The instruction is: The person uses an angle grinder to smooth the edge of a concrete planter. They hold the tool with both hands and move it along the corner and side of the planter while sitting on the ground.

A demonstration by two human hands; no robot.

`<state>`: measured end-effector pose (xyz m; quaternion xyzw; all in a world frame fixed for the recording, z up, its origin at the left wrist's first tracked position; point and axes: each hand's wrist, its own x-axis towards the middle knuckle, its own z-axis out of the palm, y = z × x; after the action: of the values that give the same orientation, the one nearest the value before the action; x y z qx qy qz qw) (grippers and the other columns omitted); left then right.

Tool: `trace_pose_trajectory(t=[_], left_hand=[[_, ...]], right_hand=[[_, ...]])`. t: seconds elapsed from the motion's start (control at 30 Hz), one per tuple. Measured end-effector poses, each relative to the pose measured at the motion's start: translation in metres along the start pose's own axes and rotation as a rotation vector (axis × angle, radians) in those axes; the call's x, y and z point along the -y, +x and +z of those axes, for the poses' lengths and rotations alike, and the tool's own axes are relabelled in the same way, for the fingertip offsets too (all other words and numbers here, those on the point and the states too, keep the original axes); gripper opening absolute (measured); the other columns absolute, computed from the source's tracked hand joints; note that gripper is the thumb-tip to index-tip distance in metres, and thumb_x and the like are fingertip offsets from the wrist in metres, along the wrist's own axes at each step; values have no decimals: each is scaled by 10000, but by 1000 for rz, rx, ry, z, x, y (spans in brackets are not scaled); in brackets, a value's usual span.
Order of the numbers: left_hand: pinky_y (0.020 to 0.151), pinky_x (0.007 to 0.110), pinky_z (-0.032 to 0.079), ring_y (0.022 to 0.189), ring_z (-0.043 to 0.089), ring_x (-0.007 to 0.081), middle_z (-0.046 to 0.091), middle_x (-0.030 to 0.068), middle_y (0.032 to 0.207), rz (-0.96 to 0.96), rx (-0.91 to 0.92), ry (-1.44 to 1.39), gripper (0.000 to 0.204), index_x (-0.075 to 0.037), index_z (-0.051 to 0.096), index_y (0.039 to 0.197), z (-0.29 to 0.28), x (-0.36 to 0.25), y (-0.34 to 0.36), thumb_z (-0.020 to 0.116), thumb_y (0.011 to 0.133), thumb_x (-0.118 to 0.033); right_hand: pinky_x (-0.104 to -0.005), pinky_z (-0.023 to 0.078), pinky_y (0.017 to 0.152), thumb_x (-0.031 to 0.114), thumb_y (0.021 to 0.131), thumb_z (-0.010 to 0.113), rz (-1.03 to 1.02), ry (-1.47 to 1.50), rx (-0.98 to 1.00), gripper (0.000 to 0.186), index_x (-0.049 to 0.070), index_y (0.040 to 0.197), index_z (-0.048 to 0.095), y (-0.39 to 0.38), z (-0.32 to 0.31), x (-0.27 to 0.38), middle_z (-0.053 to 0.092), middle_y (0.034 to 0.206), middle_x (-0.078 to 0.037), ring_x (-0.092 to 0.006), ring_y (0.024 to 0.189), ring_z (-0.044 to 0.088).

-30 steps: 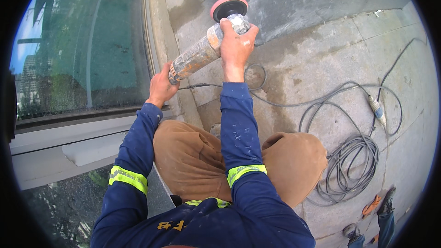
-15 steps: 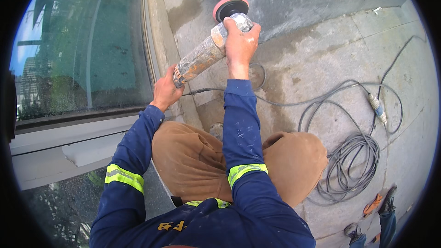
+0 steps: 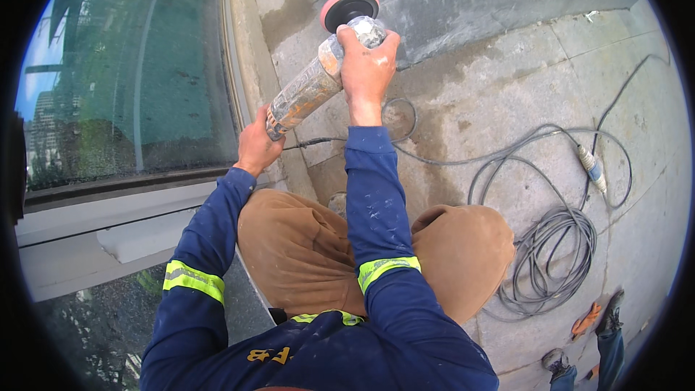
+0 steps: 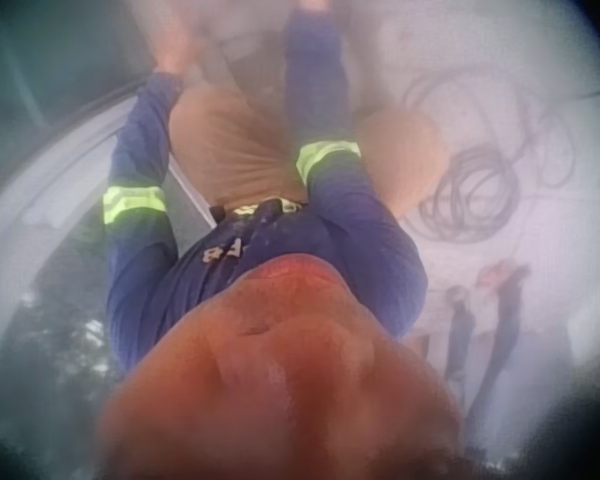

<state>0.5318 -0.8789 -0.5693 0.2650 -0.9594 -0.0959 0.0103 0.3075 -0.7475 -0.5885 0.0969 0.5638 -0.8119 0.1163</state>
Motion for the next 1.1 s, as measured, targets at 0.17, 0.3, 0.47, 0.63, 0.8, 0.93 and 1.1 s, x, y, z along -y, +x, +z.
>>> trace_pose_trajectory(t=[0.17,0.3,0.47,0.63,0.8,0.93,1.1], left_hand=[[715,527,534,825,679,454,712,217,879,-45,37,56,662,-141,471,1349,-3,-1,1,744,745,-146],[740,536,530,853,673,463,713,226,908,-38,12,9,654,-134,468,1349,-1,-1,-1,725,747,-129],[709,515,539,822,690,432,715,199,862,-15,16,53,643,-135,481,1333,-3,-1,1,751,750,-154],[714,517,538,831,690,430,716,194,868,-11,4,39,643,-135,473,1338,-2,-3,0,744,755,-150],[714,523,537,830,687,435,714,198,864,-14,25,62,644,-129,466,1342,-3,-2,-4,741,760,-150],[709,526,536,819,685,440,713,199,857,-27,6,49,636,-130,476,1334,-2,-3,-1,745,759,-157],[712,531,535,825,683,449,714,210,868,-29,32,39,637,-127,474,1334,-4,2,-4,747,760,-165]], right_hand=[[-400,485,948,286,752,797,67,58,1,676,-88,1238,511,0,-1,1,647,1134,-256,-320,1046,644],[-400,478,959,286,750,798,13,9,19,706,-98,1260,498,-6,3,9,628,1174,-270,-329,1078,628],[-398,478,957,289,750,798,60,49,-9,700,-96,1258,508,5,-1,-9,643,1150,-263,-326,1066,640],[-405,484,951,312,756,795,-11,-41,-9,682,-92,1233,523,2,3,-2,653,1124,-270,-340,1062,646],[-407,480,956,317,752,800,69,40,8,704,-95,1247,515,-2,-1,-3,652,1131,-281,-345,1067,646],[-411,478,961,315,751,802,14,-61,-12,694,-89,1238,516,0,2,4,651,1132,-279,-345,1065,648],[-401,487,945,298,754,798,47,10,-1,662,-85,1220,523,-7,2,2,654,1125,-260,-333,1044,651]])
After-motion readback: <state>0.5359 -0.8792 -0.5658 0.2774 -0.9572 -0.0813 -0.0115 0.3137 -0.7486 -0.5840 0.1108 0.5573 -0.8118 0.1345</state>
